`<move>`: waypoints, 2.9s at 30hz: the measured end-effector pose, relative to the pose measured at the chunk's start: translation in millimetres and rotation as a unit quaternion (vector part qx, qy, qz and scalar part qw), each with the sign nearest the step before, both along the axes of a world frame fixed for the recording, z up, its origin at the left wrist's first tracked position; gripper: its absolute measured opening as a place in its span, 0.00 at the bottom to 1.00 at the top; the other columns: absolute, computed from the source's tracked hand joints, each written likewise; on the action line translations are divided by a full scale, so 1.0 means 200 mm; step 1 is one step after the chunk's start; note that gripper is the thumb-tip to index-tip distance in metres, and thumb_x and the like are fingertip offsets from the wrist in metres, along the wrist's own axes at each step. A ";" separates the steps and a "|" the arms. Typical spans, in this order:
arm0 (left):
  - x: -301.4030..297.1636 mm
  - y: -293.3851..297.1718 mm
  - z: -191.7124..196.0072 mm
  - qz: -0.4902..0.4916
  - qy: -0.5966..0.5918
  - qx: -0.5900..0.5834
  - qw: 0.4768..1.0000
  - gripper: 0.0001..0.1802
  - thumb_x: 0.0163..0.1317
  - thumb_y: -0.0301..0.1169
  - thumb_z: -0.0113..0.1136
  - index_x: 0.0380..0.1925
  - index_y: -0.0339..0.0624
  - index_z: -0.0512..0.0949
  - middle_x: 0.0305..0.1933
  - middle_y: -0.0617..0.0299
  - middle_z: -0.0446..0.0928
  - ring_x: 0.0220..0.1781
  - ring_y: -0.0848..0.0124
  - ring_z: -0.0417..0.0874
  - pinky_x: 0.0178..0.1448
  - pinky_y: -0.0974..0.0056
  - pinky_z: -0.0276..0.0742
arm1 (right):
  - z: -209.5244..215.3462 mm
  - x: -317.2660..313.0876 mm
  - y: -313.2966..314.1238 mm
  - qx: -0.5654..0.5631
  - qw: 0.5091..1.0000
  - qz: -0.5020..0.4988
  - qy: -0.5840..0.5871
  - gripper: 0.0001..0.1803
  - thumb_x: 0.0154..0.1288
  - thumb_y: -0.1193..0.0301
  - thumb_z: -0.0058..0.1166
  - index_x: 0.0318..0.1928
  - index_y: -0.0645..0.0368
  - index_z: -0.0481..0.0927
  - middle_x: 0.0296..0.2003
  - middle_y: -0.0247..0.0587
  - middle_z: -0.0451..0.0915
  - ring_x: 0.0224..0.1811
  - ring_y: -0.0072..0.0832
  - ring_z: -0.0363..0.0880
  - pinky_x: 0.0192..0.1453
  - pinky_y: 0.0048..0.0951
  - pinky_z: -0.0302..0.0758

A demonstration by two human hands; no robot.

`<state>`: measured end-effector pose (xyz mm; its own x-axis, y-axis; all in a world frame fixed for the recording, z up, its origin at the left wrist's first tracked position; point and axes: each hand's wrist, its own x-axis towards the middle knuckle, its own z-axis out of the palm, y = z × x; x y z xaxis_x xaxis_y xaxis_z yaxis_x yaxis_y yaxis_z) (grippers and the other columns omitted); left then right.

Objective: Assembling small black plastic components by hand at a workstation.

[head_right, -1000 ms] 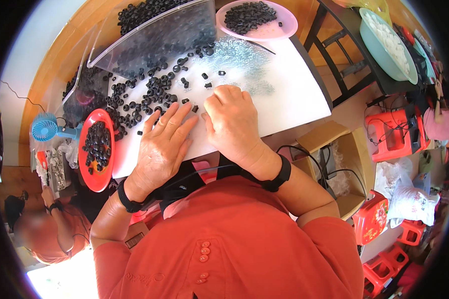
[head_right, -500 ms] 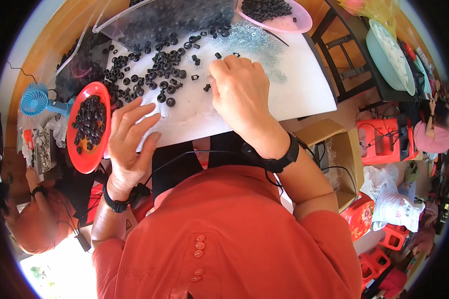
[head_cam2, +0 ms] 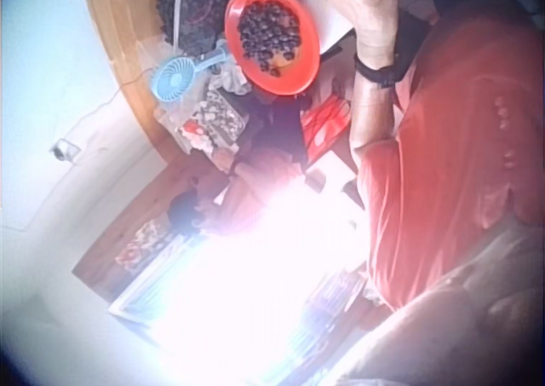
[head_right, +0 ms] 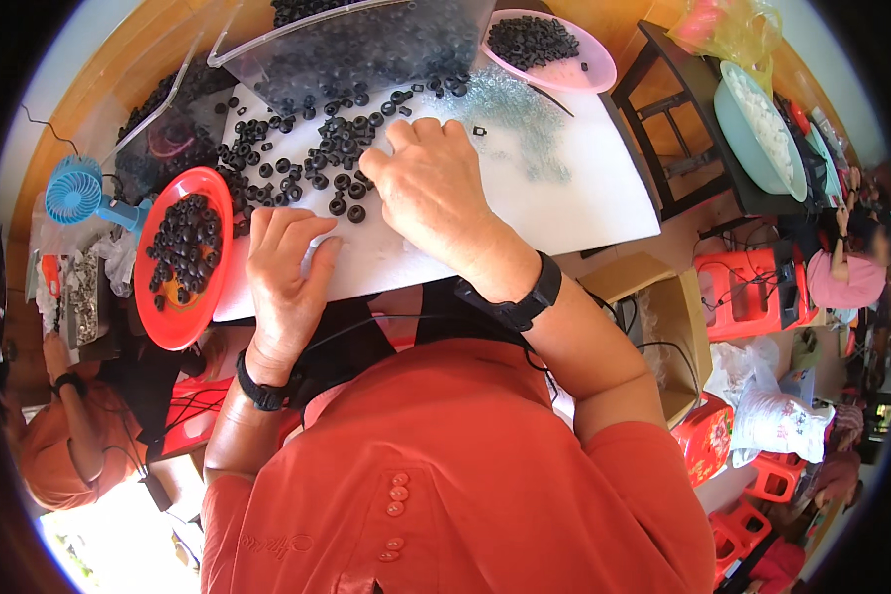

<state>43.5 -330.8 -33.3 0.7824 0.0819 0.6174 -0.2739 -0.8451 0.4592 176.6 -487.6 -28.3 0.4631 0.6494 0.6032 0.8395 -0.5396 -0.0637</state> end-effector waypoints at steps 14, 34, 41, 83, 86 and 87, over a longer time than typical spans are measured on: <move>-0.12 0.08 -0.03 0.089 -0.034 0.000 0.995 0.10 0.55 0.19 0.67 0.39 0.37 0.83 0.40 0.56 0.79 0.44 0.58 0.77 0.50 0.58 0.75 | -0.02 0.01 0.02 -0.056 0.998 -0.009 -0.016 0.05 0.51 0.75 0.61 0.32 0.57 0.85 0.34 0.39 0.79 0.42 0.36 0.78 0.46 0.40 0.66; 0.12 -0.09 -0.05 0.042 0.001 0.070 0.997 0.11 0.53 0.19 0.67 0.38 0.36 0.81 0.35 0.55 0.76 0.40 0.55 0.77 0.41 0.54 0.76 | -0.01 -0.01 0.05 -0.052 0.997 0.053 -0.016 0.04 0.57 0.74 0.58 0.32 0.57 0.85 0.34 0.38 0.80 0.44 0.36 0.78 0.49 0.40 0.66; 0.10 -0.10 -0.03 0.055 0.008 0.091 0.994 0.11 0.51 0.20 0.68 0.36 0.37 0.80 0.34 0.55 0.76 0.39 0.54 0.77 0.40 0.53 0.77 | -0.01 -0.01 0.01 -0.066 0.996 0.042 -0.040 0.04 0.57 0.73 0.58 0.31 0.58 0.84 0.32 0.39 0.80 0.42 0.36 0.78 0.48 0.39 0.67; 0.02 -0.05 0.03 -0.047 0.123 -0.299 0.945 0.09 0.58 0.21 0.67 0.39 0.33 0.82 0.34 0.58 0.81 0.34 0.67 0.79 0.34 0.65 0.74 | -0.01 -0.23 -0.11 0.317 0.812 0.187 0.453 0.05 0.66 0.83 0.60 0.41 0.65 0.80 0.34 0.36 0.84 0.38 0.20 0.82 0.44 0.23 0.78; 0.00 -0.02 0.05 -0.135 0.204 -0.595 0.765 0.11 0.64 0.23 0.65 0.45 0.31 0.83 0.38 0.59 0.84 0.33 0.76 0.79 0.32 0.70 0.72 | 0.00 -0.24 -0.08 0.342 0.799 0.230 0.437 0.05 0.66 0.83 0.61 0.41 0.64 0.79 0.35 0.37 0.84 0.39 0.21 0.83 0.47 0.24 0.80; 0.00 -0.03 0.05 -0.147 0.199 -0.635 0.732 0.11 0.66 0.23 0.63 0.46 0.30 0.82 0.38 0.58 0.84 0.34 0.75 0.80 0.33 0.70 0.73 | 0.00 -0.24 -0.07 0.349 0.800 0.240 0.425 0.06 0.66 0.82 0.61 0.42 0.65 0.79 0.36 0.38 0.84 0.39 0.22 0.84 0.47 0.25 0.81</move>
<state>42.5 -336.6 -22.3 0.9785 0.1843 -0.0927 0.0112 0.4012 0.9159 129.0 -502.5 -28.5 0.6966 0.5178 0.4966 0.4336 0.2476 -0.8664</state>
